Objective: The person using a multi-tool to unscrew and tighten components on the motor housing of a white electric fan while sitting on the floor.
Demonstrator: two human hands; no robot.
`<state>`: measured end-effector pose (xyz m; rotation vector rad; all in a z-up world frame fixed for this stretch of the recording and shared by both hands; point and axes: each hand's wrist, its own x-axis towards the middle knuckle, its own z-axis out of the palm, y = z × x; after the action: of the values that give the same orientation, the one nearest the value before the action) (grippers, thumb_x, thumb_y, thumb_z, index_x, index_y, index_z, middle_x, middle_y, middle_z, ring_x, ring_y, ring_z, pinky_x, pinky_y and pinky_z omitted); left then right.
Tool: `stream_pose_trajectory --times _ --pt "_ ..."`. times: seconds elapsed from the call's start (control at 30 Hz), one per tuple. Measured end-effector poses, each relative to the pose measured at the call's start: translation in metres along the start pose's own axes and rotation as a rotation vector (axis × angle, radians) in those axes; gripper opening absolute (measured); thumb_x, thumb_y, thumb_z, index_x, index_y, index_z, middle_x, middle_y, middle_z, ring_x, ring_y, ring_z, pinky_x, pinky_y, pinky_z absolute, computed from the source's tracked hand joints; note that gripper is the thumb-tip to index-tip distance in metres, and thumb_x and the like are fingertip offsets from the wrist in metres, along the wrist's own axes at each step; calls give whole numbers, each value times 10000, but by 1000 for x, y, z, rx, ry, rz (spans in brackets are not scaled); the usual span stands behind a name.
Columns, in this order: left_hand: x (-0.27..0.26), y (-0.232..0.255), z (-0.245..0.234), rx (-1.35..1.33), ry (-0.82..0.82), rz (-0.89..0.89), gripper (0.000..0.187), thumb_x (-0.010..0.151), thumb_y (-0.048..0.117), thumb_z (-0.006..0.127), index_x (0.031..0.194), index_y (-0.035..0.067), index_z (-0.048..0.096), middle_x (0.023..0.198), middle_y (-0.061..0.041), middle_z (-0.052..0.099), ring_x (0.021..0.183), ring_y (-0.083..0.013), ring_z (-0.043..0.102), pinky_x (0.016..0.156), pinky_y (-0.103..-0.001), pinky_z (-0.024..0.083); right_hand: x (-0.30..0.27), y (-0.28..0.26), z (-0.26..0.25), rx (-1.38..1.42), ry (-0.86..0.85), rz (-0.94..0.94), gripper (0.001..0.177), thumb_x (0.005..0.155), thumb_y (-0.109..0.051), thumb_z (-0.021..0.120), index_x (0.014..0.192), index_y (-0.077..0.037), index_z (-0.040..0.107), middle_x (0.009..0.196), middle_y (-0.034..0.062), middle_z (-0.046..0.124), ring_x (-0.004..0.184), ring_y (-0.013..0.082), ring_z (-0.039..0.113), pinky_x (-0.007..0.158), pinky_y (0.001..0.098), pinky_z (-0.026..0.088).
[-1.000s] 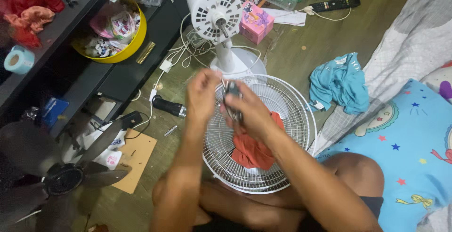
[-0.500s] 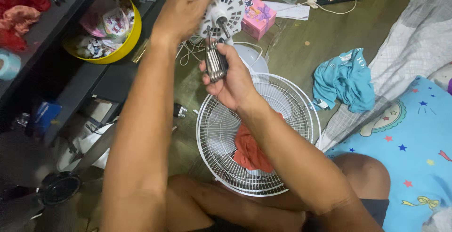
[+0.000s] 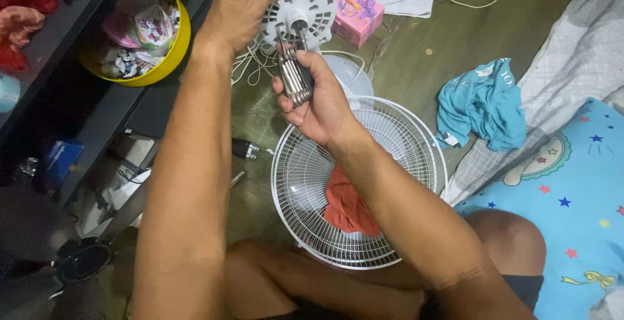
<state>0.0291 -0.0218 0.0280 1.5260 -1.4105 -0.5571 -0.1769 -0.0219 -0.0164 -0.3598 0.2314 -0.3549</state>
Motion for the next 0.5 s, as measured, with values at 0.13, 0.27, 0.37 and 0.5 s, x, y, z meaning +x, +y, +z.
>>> stream_pose_trajectory --times 0.13,0.27,0.37,0.5 --pt "-1 0 5 -84 -1 20 330 1120 331 579 1133 25 700 913 56 690 833 -37 579 770 -253 507 2 1 2 8 14 5 400 1032 -386 499 1375 -183 541 840 100 640 576 161 578 403 265 367" --pt "-3 -2 9 -78 19 111 379 1137 347 553 1290 17 659 1206 -49 662 1120 -135 595 995 -307 479 4 3 -1 46 -1 0 403 1031 -395 505 1370 -181 542 841 100 636 583 171 583 412 270 377" --pt "-4 -3 8 48 19 114 428 1137 381 505 1343 33 645 1339 -108 623 1276 -219 571 1115 -343 430 7 2 -3 56 -11 -5 396 1029 -396 516 1354 -170 540 842 106 640 584 182 585 407 279 377" --pt "-3 -2 7 144 24 109 466 1125 407 464 1356 40 634 1341 -140 616 1291 -268 567 1121 -360 418 7 -1 -4 60 -23 5 400 1033 -396 524 1341 -142 554 837 112 644 577 187 580 406 276 375"
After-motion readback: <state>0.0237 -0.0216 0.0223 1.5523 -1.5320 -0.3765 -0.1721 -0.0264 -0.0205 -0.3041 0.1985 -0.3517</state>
